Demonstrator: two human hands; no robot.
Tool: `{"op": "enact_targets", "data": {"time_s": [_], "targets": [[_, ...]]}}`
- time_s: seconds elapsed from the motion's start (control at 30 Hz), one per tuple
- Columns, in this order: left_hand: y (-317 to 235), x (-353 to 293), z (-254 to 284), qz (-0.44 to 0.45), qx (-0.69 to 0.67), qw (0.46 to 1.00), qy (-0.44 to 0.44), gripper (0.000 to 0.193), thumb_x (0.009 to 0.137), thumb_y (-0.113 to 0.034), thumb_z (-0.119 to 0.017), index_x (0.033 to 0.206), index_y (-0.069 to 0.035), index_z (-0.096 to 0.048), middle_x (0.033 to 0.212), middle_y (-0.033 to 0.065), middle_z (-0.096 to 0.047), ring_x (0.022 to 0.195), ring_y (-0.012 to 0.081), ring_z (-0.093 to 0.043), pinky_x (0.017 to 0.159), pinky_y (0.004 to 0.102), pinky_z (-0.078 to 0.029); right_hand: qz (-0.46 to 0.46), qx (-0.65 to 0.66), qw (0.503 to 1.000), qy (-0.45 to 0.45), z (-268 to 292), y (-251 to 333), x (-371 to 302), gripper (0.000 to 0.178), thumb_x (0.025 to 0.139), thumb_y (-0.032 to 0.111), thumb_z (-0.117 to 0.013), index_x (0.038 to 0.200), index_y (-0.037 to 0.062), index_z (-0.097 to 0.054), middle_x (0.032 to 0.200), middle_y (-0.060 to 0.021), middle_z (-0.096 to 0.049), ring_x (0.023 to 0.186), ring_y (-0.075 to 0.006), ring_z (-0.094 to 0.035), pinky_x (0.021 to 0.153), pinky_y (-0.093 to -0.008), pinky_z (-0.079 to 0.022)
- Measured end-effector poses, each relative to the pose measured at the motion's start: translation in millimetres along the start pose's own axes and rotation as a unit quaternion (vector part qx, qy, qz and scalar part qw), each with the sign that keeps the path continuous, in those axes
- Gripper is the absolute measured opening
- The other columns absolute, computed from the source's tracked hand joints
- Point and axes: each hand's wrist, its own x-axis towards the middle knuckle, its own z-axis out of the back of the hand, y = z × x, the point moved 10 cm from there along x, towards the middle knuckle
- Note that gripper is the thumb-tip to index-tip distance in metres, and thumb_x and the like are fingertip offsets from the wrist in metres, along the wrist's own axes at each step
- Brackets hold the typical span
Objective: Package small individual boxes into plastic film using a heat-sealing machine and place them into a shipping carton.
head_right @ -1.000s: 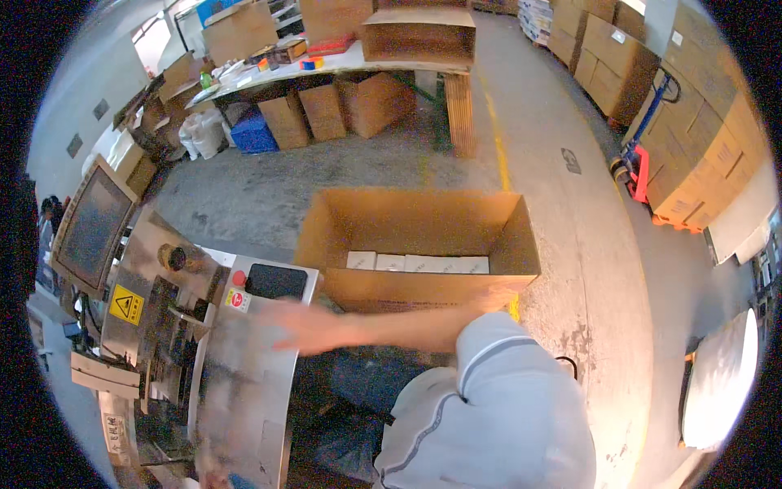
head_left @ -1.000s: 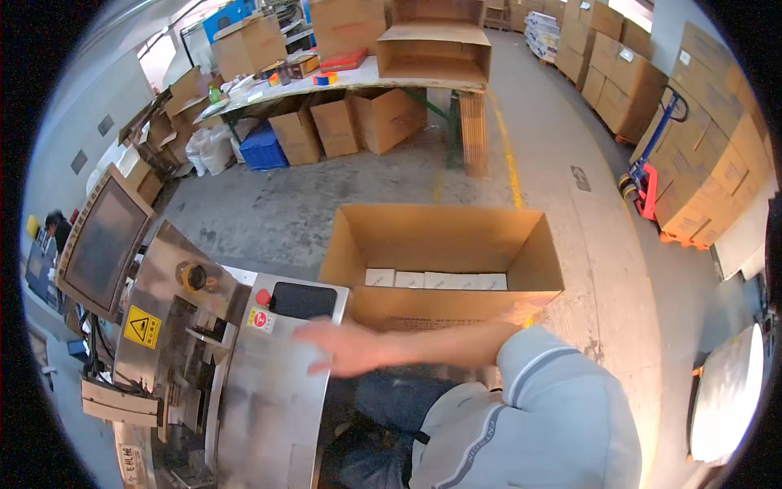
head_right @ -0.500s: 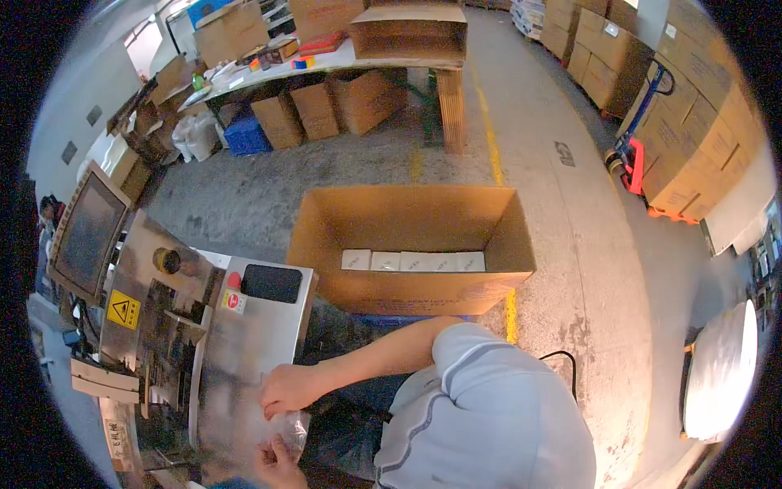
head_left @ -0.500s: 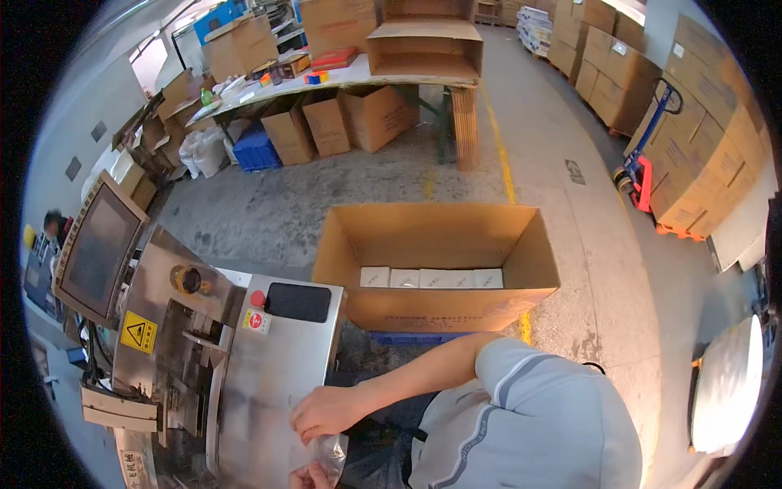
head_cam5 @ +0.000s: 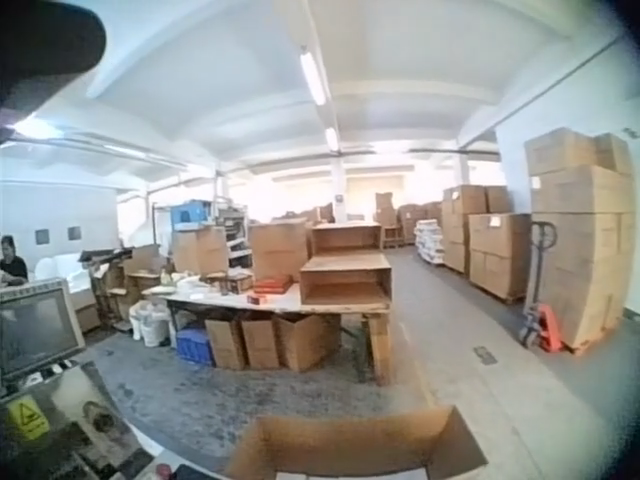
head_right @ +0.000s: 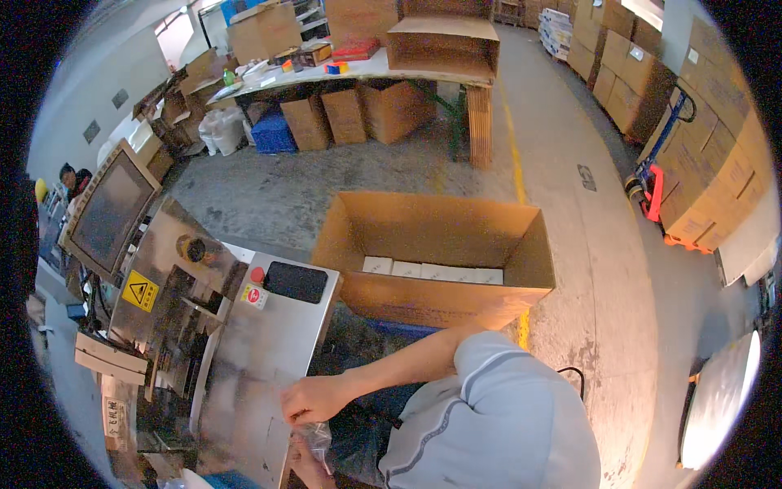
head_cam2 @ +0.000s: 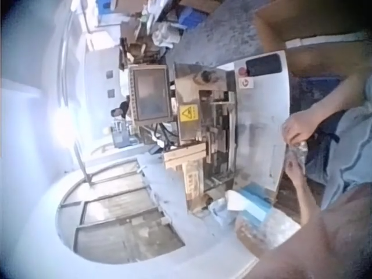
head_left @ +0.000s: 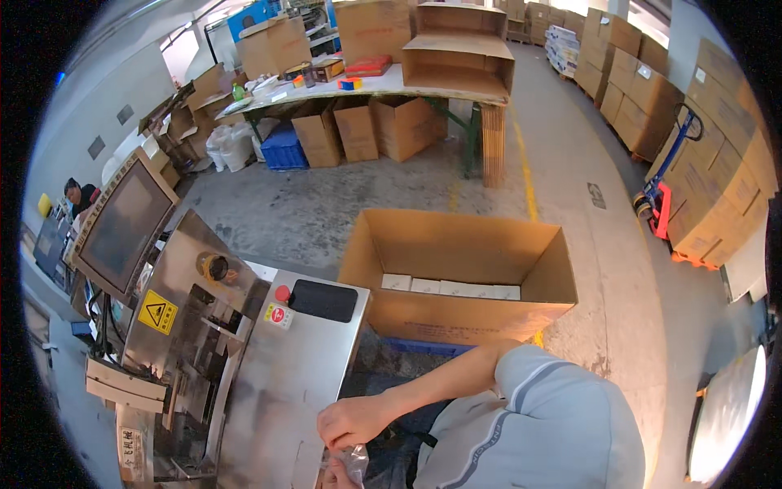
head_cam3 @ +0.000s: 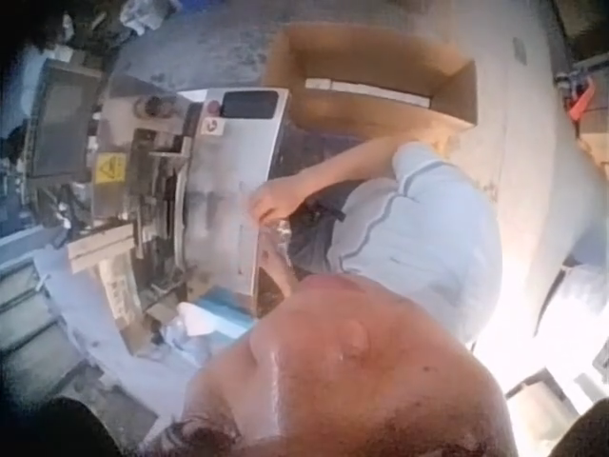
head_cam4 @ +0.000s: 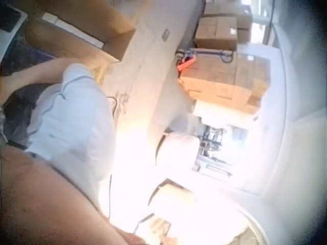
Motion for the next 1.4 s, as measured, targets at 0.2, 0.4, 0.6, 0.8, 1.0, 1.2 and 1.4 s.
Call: {"op": "enact_targets", "data": {"time_s": [0.2,0.4,0.6,0.8,1.0,1.2,1.4], "targets": [[7.2,-25.5,-20.1,-0.082,0.221,0.968,0.082,0.061,0.094,-0.024,-0.073,0.143,0.001,-0.046,0.126,0.0190,-0.063,0.111,0.0256,-0.064,0.100,0.0361,-0.050,-0.189,-0.114,0.939,0.263,-29.9,-32.2,-31.6,0.020,0.084,0.026,-0.070,0.086,0.0053,-0.071,0.081,-0.0158,-0.071,0.081,-0.0375,-0.068,0.071,-0.0494,-0.052],[-40.5,-2.9,-21.4,-0.166,0.112,0.970,0.139,0.055,0.081,-0.005,-0.078,0.132,0.002,-0.058,0.101,0.0138,-0.071,0.069,0.0152,-0.062,0.065,0.0279,-0.050,-0.144,-0.107,0.930,0.321,-39.7,-10.0,-12.6,0.022,0.086,0.024,-0.062,0.091,0.0034,-0.068,0.076,-0.0214,-0.067,0.075,-0.0435,-0.065,0.066,-0.0545,-0.050],[-45.6,24.1,-25.3,-0.258,0.189,0.931,0.175,0.059,0.079,-0.013,-0.081,0.133,-0.006,-0.059,0.090,0.0127,-0.070,0.062,0.0240,-0.059,0.062,0.0342,-0.051,-0.162,-0.118,0.932,0.301,-15.9,-16.9,-8.9,0.019,0.088,0.025,-0.064,0.091,0.0071,-0.071,0.080,-0.0185,-0.068,0.080,-0.0408,-0.066,0.071,-0.0512,-0.052],[-45.0,31.5,-9.9,-0.166,0.163,0.949,0.214,0.043,0.083,-0.015,-0.077,0.124,-0.012,-0.065,0.088,0.0125,-0.069,0.070,0.0289,-0.064,0.066,0.0382,-0.052,-0.119,-0.097,0.927,0.341,-38.7,-15.9,3.3,0.018,0.089,0.024,-0.066,0.092,0.0069,-0.071,0.086,-0.0147,-0.069,0.088,-0.0366,-0.065,0.078,-0.0469,-0.052],[-21.3,37.5,10.5,-0.210,0.227,0.925,0.221,0.016,0.091,-0.019,-0.067,0.101,-0.007,-0.069,0.087,0.0146,-0.070,0.081,0.0365,-0.066,0.070,0.0432,-0.052,-0.193,-0.104,0.910,0.351,-24.1,-47.8,11.5,0.019,0.091,0.026,-0.065,0.091,0.0073,-0.068,0.087,-0.0156,-0.068,0.088,-0.0370,-0.065,0.079,-0.0463,-0.051],[-64.5,75.2,93.7,-0.187,0.249,0.947,0.075,0.018,0.096,-0.023,-0.061,0.097,-0.006,-0.066,0.083,0.0208,-0.065,0.077,0.0411,-0.063,0.070,0.0444,-0.050,-0.102,-0.113,0.934,0.325,-7.8,-63.7,79.4,0.017,0.090,0.024,-0.065,0.090,0.0087,-0.072,0.087,-0.0119,-0.070,0.090,-0.0345,-0.063,0.085,-0.0443,-0.049],[-22.8,178.3,150.3,-0.142,0.192,0.963,0.128,0.025,0.098,-0.025,-0.061,0.091,-0.002,-0.070,0.081,0.0076,-0.070,0.072,0.0156,-0.061,0.069,0.0326,-0.049,-0.097,-0.115,0.948,0.279,-21.5,-144.3,160.5,0.022,0.088,0.026,-0.069,0.088,0.0050,-0.074,0.088,-0.0168,-0.071,0.085,-0.0372,-0.065,0.082,-0.0449,-0.050]]}}
